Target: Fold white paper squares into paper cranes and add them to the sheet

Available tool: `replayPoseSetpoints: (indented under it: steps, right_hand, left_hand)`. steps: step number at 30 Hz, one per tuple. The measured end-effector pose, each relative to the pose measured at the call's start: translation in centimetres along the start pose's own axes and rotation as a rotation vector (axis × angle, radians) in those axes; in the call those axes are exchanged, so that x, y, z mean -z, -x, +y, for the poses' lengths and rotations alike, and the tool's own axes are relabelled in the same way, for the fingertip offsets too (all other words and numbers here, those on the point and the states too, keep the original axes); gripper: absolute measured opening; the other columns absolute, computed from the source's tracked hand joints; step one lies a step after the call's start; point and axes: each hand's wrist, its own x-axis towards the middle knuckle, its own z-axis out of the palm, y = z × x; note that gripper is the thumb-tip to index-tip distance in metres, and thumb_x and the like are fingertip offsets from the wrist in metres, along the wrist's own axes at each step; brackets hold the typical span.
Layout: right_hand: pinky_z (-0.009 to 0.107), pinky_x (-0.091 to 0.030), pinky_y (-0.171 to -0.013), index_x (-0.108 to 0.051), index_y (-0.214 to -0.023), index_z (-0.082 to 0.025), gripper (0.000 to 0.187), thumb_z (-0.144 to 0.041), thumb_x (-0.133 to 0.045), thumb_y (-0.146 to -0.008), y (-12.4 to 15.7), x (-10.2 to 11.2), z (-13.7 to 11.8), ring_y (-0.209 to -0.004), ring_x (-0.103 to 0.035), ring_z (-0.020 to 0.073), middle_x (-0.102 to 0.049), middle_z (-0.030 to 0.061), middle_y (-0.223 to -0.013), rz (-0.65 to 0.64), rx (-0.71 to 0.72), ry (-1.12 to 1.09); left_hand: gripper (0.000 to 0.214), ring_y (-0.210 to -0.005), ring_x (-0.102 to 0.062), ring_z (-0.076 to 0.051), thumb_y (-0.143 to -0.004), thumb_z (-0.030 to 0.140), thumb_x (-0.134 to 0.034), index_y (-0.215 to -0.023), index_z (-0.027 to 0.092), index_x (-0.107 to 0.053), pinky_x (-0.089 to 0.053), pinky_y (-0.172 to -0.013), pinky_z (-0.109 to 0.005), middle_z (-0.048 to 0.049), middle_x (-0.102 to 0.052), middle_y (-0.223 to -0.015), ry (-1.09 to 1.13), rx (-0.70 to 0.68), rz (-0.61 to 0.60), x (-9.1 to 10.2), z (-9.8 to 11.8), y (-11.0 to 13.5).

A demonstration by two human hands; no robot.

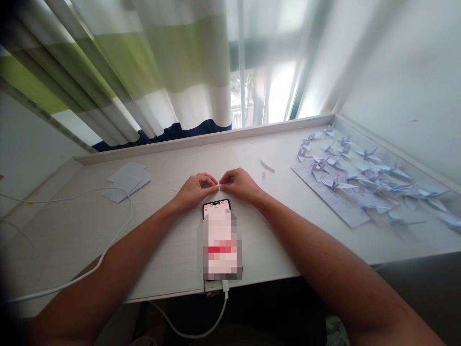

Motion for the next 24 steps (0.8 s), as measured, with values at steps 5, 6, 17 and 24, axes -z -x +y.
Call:
replayPoseSetpoints:
  steps: [5,6,17,24]
  right_hand:
    - [0.032,-0.057,-0.086,-0.077,-0.085,-0.015,0.01,-0.017,-0.073,-0.076,0.02,0.07,0.13,-0.09,-0.074,0.0221,-0.079,0.0081,-0.094,0.009,0.005,-0.011]
    - [0.032,-0.056,-0.088,-0.078,-0.086,-0.016,0.011,-0.018,-0.073,-0.077,0.05,0.18,0.16,-0.091,-0.074,0.0222,-0.079,0.0078,-0.095,-0.007,0.015,-0.016]
    - [0.033,-0.056,-0.088,-0.08,-0.087,-0.016,0.011,-0.02,-0.072,-0.08,-0.16,-0.11,0.43,-0.089,-0.074,0.0222,-0.08,0.0078,-0.095,0.009,0.084,0.071]
    - [0.037,-0.053,-0.099,-0.08,-0.087,-0.02,0.012,-0.019,-0.069,-0.082,0.44,0.79,0.33,-0.103,-0.072,0.0232,-0.078,0.0062,-0.106,-0.084,0.206,0.091]
  left_hand:
    - [0.013,-0.097,-0.067,-0.021,-0.081,0.028,-0.069,-0.069,0.022,-0.069,-0.051,-0.089,-0.034,-0.0035,-0.076,-0.097,-0.008,-0.02,0.019,0.03,0.21,0.2]
    - [0.012,-0.098,-0.067,-0.021,-0.082,0.027,-0.068,-0.07,0.022,-0.07,-0.05,-0.09,-0.035,-0.0031,-0.076,-0.098,-0.017,-0.032,0.009,0.12,0.25,0.23]
    - [0.007,-0.095,-0.066,-0.021,-0.082,0.023,-0.068,-0.076,0.021,-0.07,-0.051,-0.089,-0.034,-0.0034,-0.076,-0.094,-0.093,-0.017,0.041,-0.4,-0.13,0.02]
    - [0.007,-0.096,-0.066,-0.021,-0.085,0.029,-0.07,-0.086,0.022,-0.074,-0.049,-0.093,-0.037,-0.0027,-0.076,-0.096,-0.113,-0.093,0.046,-0.27,-0.3,0.35]
